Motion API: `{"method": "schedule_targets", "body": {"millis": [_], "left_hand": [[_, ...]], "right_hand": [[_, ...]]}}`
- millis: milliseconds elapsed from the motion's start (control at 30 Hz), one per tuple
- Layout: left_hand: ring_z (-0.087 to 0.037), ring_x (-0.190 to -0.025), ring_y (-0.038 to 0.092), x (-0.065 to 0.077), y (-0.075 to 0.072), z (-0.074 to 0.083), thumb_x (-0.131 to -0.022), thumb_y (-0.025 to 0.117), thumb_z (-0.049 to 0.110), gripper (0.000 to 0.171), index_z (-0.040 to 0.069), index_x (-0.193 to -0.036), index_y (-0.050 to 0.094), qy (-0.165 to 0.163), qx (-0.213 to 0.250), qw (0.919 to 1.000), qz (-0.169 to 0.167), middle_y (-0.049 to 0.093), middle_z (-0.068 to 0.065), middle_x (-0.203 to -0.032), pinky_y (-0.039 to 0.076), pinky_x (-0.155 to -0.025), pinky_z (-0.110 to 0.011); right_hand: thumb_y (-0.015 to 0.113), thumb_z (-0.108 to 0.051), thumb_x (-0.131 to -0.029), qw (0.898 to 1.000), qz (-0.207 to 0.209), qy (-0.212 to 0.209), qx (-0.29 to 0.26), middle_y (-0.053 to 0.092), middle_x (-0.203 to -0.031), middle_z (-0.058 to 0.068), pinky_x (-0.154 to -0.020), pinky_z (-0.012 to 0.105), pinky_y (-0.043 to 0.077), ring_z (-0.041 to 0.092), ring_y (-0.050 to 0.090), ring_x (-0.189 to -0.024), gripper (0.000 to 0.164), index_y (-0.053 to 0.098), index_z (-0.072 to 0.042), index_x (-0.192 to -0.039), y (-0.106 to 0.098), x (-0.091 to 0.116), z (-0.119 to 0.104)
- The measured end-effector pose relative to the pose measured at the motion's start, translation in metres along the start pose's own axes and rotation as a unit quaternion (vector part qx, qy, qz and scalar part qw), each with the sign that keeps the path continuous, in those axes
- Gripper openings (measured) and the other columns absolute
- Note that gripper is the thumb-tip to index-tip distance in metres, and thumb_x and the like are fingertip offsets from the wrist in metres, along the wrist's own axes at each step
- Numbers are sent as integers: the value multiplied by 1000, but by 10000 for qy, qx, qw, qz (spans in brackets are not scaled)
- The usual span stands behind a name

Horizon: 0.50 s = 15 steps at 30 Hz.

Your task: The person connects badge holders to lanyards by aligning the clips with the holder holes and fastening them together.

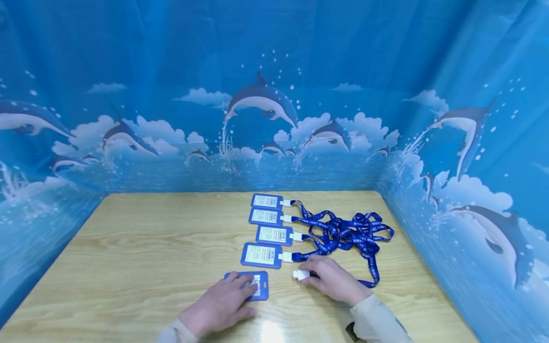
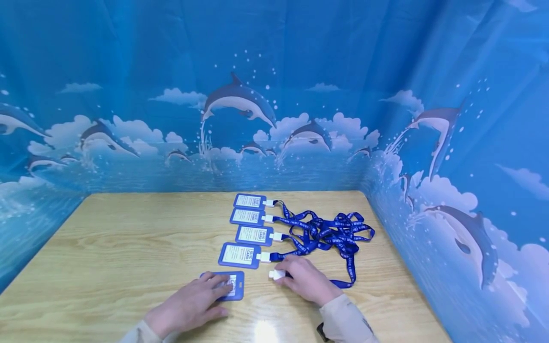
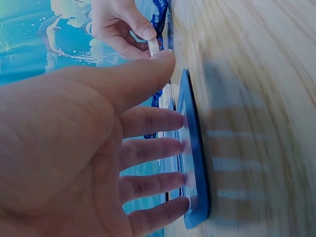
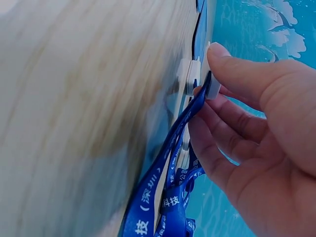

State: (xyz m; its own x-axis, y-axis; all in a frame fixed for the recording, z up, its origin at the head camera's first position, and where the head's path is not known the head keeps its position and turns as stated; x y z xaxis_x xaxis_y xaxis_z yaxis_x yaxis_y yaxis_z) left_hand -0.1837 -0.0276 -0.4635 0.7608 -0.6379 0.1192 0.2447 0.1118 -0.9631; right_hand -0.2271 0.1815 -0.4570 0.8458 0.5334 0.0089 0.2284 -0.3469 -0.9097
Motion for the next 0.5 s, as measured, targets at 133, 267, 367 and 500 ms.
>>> {"method": "schedule_targets", "body": {"millis": [133,267,367,500], "left_hand": [[-32,-135,49,-3,0,3,-94,62,53,62,15,-142,58,26,-96,10000,11,52,-9,-151,46,-111,-51],[-31,-136,49,-6,2,6,-93,62,54,63,15,-143,58,36,-119,9999,-33,51,-8,-151,45,-112,-50],[-32,-137,48,-7,2,8,-93,62,54,64,14,-143,57,66,-118,9999,-55,50,-9,-152,45,-112,-50],[-31,-137,48,-9,3,10,-93,62,54,64,14,-143,57,128,-193,9997,-34,51,-9,-151,45,-112,-49]], "right_hand": [[75,-24,-90,10000,12,-59,28,71,-108,0,-85,30,59,10,65,-96,34,73,-7,-120,2,-1,-1],[75,-24,-90,10000,-14,-76,58,71,-110,1,-86,31,59,11,65,-98,35,72,-8,-121,4,-2,-1],[75,-24,-90,10000,-48,-73,47,71,-110,1,-86,31,59,10,65,-98,35,72,-8,-121,6,-3,-2],[75,-25,-90,9999,-69,-64,39,70,-110,-1,-87,31,59,10,64,-98,35,72,-9,-121,8,-4,-2]]}}
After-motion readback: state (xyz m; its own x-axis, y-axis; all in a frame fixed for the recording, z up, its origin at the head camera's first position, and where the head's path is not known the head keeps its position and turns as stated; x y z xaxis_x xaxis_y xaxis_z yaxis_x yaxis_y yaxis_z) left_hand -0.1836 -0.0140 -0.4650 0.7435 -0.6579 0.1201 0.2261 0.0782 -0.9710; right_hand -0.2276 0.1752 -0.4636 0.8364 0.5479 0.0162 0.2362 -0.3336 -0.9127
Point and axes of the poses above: each hand's wrist, its own x-axis away from the middle knuckle, its own y-axis out of the palm, z = x × y, the point moved 8 cm from there along -x, towards the middle knuckle
